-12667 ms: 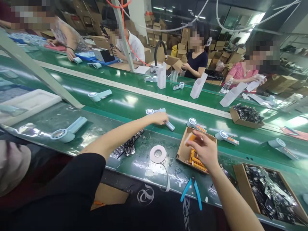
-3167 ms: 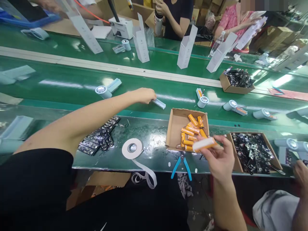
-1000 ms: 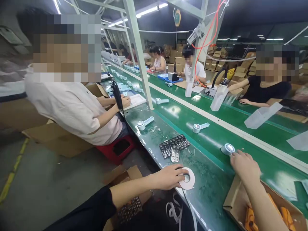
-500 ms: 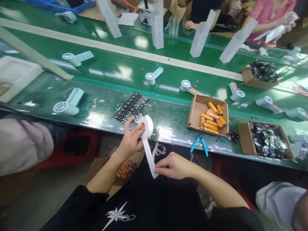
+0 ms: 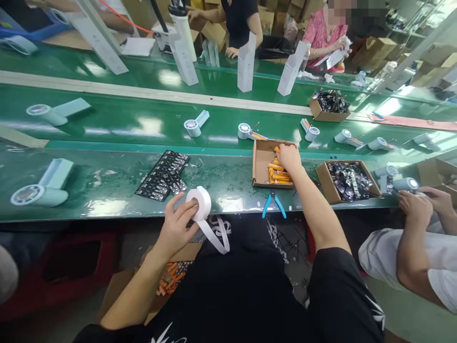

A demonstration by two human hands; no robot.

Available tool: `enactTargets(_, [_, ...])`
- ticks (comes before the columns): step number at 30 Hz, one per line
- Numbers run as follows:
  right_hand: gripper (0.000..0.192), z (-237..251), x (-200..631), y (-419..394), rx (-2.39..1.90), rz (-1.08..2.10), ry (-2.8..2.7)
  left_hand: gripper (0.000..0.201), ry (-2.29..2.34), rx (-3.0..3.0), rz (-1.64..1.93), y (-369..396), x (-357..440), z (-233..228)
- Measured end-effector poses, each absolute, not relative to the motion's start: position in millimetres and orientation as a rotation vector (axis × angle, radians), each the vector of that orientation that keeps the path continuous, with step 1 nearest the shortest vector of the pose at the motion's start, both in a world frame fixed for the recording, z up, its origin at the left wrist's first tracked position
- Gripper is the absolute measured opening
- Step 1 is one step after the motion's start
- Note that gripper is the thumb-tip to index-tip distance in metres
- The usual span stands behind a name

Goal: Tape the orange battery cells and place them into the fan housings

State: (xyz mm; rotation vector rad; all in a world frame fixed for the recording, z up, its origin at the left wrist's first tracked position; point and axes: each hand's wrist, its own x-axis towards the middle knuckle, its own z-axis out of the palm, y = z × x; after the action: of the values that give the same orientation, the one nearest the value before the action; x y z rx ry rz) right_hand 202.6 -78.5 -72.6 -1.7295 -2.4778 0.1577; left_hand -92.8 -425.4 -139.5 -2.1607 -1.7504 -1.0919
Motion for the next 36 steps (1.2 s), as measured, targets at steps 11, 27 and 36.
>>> enactTargets(11, [0.053,-68.9,178.3,-207.4,-0.850,1.025,-1.713,0.032,-1.730,-2.304,-0.991,-425.1,-90.9,-119.2])
enactTargets(27, [0.051,-42.1,173.2,-270.0,-0.774,1.256,-2.248,0.030,-1.495,-2.396,-0.704,-421.5,-73.1,-89.4])
enactTargets(36, [0.043,-68.3,161.9,-262.4,-0.885,1.495,-2.120,0.035,-1.443,-2.396,-0.613,-416.6,-74.0,-91.7])
